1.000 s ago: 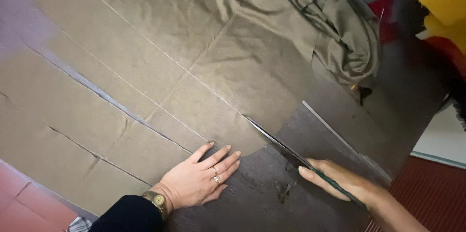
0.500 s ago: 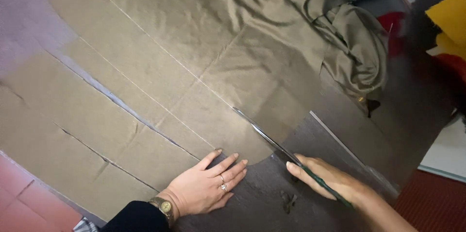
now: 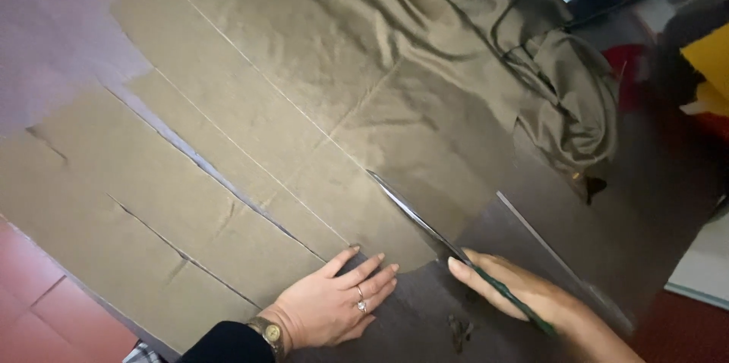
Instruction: Cutting multiple strips of fabric from a larger piece using tailor's scissors along pre-marked lines.
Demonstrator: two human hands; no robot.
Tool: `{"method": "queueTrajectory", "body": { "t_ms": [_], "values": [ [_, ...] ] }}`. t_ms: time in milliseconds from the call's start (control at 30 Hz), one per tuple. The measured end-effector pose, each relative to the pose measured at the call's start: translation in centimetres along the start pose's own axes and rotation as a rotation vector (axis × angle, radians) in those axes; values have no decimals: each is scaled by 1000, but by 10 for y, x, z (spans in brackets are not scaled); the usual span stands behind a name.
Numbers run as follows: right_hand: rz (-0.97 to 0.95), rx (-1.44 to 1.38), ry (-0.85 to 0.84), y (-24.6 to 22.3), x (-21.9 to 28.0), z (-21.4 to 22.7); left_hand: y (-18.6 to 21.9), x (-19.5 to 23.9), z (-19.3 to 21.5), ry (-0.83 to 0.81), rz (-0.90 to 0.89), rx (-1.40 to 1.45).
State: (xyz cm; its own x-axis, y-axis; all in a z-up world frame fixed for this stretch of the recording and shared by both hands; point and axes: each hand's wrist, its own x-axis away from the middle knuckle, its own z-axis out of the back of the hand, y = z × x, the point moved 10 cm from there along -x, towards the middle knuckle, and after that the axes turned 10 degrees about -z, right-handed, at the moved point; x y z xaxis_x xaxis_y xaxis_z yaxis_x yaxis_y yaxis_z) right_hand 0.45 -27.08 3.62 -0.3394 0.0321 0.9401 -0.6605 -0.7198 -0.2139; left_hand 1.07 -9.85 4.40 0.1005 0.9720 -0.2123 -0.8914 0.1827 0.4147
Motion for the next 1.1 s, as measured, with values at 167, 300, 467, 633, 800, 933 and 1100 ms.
{"method": "queueTrajectory", "body": {
  "t_ms": [167, 300, 467, 633, 800, 933, 1100],
  "values": [
    [-38, 32, 15, -21, -5, 5, 3, 2, 17, 89, 0, -142],
    [53, 2, 23, -20, -13, 3, 4, 2, 18, 75, -6, -141],
    [42, -6, 64, -12, -18, 2, 3, 2, 19, 73, -7, -118],
    [19, 57, 150, 2, -25, 6, 3, 4, 14, 134, 6, -149],
    [1, -41, -36, -11, -18, -1, 2, 5, 11, 165, 11, -85],
    [36, 24, 20, -33, -30, 6, 1, 9, 5, 169, -6, -100],
    [20, 42, 7, -54, -28, 9, -27, 45, 40, 228, 73, 4]
  ]
}}
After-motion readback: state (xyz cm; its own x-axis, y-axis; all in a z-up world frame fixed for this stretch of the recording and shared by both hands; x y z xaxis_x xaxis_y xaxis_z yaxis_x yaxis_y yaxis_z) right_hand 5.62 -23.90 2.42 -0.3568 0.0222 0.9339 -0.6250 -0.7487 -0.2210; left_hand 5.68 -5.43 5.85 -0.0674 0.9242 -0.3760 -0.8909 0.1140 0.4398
